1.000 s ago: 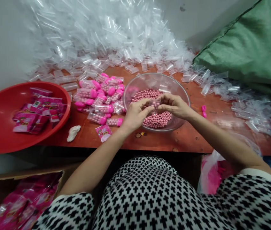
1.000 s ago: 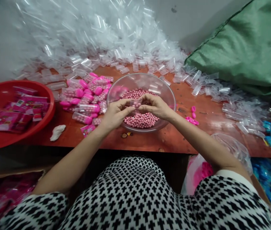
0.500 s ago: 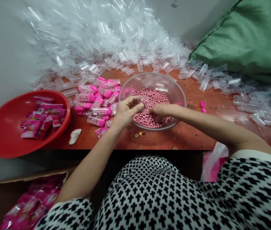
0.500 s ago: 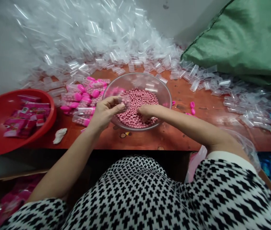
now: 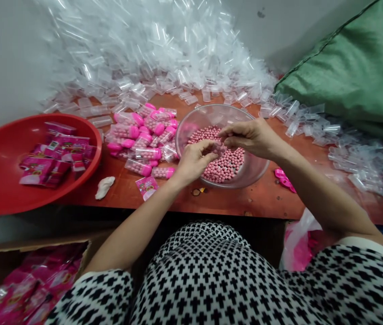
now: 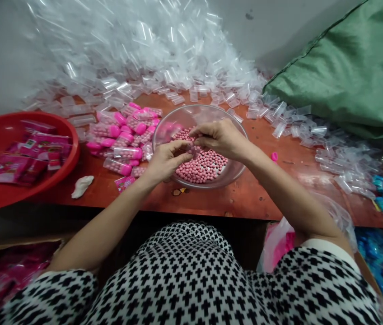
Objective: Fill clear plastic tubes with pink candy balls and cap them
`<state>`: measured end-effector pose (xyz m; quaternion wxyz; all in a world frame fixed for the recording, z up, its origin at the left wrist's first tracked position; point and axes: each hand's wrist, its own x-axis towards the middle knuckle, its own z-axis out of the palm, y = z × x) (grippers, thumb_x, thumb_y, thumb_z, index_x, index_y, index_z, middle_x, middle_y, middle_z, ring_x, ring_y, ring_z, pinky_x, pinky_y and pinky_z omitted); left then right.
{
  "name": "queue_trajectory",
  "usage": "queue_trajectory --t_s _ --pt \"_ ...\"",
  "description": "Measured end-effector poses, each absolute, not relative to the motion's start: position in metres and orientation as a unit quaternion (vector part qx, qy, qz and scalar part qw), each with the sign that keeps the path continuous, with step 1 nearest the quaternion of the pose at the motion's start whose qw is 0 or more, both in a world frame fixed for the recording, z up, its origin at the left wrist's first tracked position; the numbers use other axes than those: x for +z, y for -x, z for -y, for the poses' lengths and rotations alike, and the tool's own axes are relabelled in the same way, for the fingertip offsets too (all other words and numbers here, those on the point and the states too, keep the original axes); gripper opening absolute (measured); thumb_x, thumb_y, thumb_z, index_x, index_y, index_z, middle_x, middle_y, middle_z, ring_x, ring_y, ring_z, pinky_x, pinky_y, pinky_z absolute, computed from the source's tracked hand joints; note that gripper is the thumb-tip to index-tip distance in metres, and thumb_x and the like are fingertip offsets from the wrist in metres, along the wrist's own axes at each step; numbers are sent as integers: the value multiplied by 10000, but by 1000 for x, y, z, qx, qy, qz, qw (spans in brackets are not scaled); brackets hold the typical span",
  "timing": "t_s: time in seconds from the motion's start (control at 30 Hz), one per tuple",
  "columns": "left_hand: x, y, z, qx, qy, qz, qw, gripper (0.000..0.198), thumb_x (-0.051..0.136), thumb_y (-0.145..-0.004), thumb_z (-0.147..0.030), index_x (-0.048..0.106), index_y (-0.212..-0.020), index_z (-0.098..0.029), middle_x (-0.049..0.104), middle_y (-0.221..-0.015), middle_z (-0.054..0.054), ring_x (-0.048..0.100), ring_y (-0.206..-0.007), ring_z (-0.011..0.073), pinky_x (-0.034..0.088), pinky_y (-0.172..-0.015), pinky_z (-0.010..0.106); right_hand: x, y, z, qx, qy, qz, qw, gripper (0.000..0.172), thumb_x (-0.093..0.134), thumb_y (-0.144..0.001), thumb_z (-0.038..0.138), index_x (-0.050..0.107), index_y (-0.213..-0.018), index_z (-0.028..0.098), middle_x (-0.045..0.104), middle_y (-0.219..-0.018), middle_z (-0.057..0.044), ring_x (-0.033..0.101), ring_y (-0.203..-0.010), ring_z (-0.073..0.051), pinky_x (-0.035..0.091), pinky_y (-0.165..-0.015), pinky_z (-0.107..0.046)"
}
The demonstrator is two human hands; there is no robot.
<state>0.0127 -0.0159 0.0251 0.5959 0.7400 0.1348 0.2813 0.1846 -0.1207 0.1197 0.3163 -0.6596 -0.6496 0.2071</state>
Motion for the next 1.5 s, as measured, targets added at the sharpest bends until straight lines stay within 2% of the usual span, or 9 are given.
queue_trajectory --t_s 0.23,0.47,0.67,0.83,0.93,1.1,1.2,1.33,1.5 --pt "26 -11 17 279 -749 -140 584 303 674 -812 -224 741 -1105 -185 769 -1011 65 706 -949 207 570 -839 330 114 -181 123 225 665 625 343 237 690 -861 331 773 -1021 178 713 -734 1 678 -669 -135 524 -662 -254" --pt "30 -12 15 256 -738 -147 607 209 735 -768 -298 747 -936 -174 770 -914 56 706 -854 212 587 -823 344 112 -172 112 217 655 645 328 231 659 -882 229 769 -1081 185 745 -837 9 684 -789 -126 523 -749 -237" --pt "38 -11 16 280 -659 -220 662 354 853 -704 -390 750 -985 -201 773 -1004 51 729 -888 208 636 -869 390 92 -171 134 168 724 549 384 324 549 -992 271 663 -1284 190 755 -971 -34 702 -824 -135 547 -795 -264" --pt "42 -15 23 298 -691 -201 627 286 820 -791 -421 751 -1003 -241 764 -1000 20 740 -910 196 642 -926 390 72 -190 186 85 768 565 290 351 652 -934 270 663 -1283 239 668 -1357 -98 596 -1272 -243 464 -1068 -404" --pt "40 -21 26 299 -711 -191 607 270 786 -827 -419 747 -1032 -248 764 -1040 37 746 -933 210 645 -930 399 69 -234 218 23 848 450 278 315 526 -991 276 676 -1262 221 711 -1280 -91 650 -1164 -224 480 -1011 -361" --pt "37 -27 31 286 -679 -196 647 273 820 -784 -386 753 -1005 -241 772 -993 33 749 -911 204 657 -903 410 42 -321 253 60 980 186 38 371 545 -951 368 736 -1148 117 721 -1201 -220 667 -1135 -306 486 -920 -362" --pt "38 -27 34 275 -651 -205 677 328 843 -751 -419 755 -1012 -241 769 -1035 49 748 -904 212 676 -838 392 21 -340 260 82 985 152 5 427 549 -933 392 717 -1180 87 682 -1257 -270 670 -1142 -338 505 -883 -379" --pt "40 -28 39 227 -619 -206 724 412 853 -729 -448 737 -1051 -219 760 -1065 82 751 -908 234 683 -765 386 14 -330 259 60 980 181 60 392 491 -943 322 694 -1197 103 704 -1223 -241 680 -1116 -339 513 -889 -419" --pt "40 -34 52 169 -601 -129 771 422 801 -784 -497 708 -1086 -217 753 -1073 93 752 -955 257 676 -799 424 48 -278 237 15 883 314 349 385 642 -860 381 639 -1162 142 760 -1002 -131 715 -865 -247 553 -792 -368"
